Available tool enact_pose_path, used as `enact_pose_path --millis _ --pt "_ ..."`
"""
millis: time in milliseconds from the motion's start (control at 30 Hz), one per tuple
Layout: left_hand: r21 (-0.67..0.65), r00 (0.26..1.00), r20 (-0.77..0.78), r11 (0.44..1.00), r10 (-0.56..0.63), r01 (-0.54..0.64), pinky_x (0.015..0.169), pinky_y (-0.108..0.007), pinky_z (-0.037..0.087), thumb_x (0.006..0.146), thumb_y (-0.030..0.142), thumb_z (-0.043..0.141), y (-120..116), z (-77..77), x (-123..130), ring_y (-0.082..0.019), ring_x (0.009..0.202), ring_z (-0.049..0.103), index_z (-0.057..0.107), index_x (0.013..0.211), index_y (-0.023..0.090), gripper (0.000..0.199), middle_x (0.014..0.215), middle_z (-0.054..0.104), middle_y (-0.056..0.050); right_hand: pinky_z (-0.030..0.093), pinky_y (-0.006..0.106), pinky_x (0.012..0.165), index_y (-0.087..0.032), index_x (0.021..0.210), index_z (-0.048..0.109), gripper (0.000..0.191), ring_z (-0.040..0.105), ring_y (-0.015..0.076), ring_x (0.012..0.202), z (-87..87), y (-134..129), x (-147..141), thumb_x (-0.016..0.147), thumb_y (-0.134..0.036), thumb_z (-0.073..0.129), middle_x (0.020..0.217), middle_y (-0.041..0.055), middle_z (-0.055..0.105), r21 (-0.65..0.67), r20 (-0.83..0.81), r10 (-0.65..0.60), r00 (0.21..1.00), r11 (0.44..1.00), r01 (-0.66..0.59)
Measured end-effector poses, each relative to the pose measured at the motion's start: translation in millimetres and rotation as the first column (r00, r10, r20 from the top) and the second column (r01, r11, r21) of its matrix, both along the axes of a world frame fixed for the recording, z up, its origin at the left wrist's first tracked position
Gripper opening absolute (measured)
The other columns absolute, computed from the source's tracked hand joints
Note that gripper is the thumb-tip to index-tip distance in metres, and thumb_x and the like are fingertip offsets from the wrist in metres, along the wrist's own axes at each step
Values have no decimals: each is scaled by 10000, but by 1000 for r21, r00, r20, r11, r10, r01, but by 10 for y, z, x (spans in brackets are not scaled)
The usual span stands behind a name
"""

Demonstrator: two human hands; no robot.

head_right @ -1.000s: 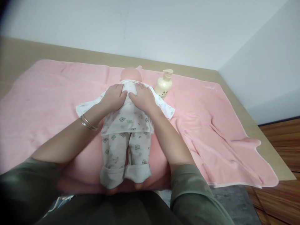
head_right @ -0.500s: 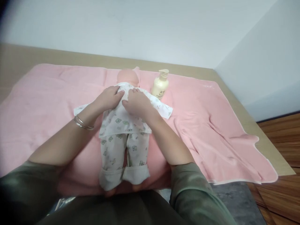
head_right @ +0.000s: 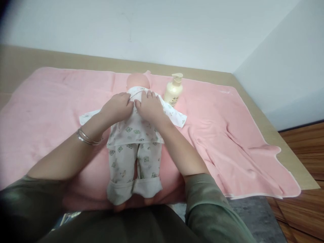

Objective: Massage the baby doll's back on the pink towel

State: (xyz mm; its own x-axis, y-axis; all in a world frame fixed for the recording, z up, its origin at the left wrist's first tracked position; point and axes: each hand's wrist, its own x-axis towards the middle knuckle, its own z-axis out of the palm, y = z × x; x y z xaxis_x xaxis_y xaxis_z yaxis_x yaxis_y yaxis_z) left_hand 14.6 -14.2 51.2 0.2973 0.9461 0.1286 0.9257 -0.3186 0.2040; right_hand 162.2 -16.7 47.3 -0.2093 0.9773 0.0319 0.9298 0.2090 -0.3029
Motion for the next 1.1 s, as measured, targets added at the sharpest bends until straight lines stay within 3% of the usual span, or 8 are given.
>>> enact_pose_path --millis 100,200,400,567,700,833,967,1100 --pt "-32 996 86 999 15 -12 884 -447 541 965 247 359 138 -54 -38 -336 999 679 662 1045 119 339 1071 725 -200 238 535 1303 92 1561 357 621 338 425 1570 67 -236 -191 1069 -286 328 1645 334 370 72 81 -51 995 996 45" --pt "-48 989 142 998 39 -32 840 -449 540 977 284 336 214 -122 -57 -329 941 678 665 1055 118 377 1046 729 -195 244 512 1311 68 1572 359 616 324 412 1581 85 -283 -246 1058 -271 343 1659 313 363 64 77 -47 996 997 42" --pt "138 997 8 988 -77 75 1068 -566 451 987 193 244 35 -255 32 -399 1202 614 649 1158 15 474 1203 663 -307 207 532 1323 6 1622 295 662 233 378 1624 11 7 -35 1042 -310 332 1718 252 281 -8 -21 16 1000 1000 -17" --pt "208 985 142 976 -96 66 1117 -616 417 979 223 327 -140 -275 129 -401 1310 562 613 1281 43 453 1294 653 -292 183 526 1334 -16 1642 262 709 234 358 1626 -10 157 65 1043 -388 341 1734 214 266 -43 -74 -31 997 999 27" --pt "100 992 102 993 -76 66 1111 -562 455 933 183 378 -78 -144 108 -385 1263 601 667 1168 48 396 1232 686 -269 171 554 1331 -17 1646 243 688 142 383 1645 48 97 45 1073 -391 308 1748 220 213 -47 22 -10 1000 999 11" --pt "-52 986 149 996 74 -67 985 -492 540 947 235 374 78 -59 15 -361 1136 665 682 1111 93 377 1186 715 -231 223 570 1310 9 1634 265 647 228 421 1617 103 -186 -99 1079 -323 307 1718 275 259 0 153 30 988 1000 -31" --pt "-91 962 221 985 162 -145 923 -440 544 999 317 322 155 -123 -33 -329 1059 687 681 1090 125 417 1127 737 -201 259 609 1288 36 1605 323 649 265 465 1593 90 -450 -257 1035 -272 368 1697 303 286 90 172 62 983 993 -78" --pt "-13 965 226 991 131 -132 993 -433 516 1001 289 302 165 -227 -10 -324 1113 673 673 1105 112 424 1145 727 -211 240 576 1312 53 1563 392 649 282 428 1596 37 -289 -194 981 -234 398 1672 295 352 87 66 144 987 985 -149"
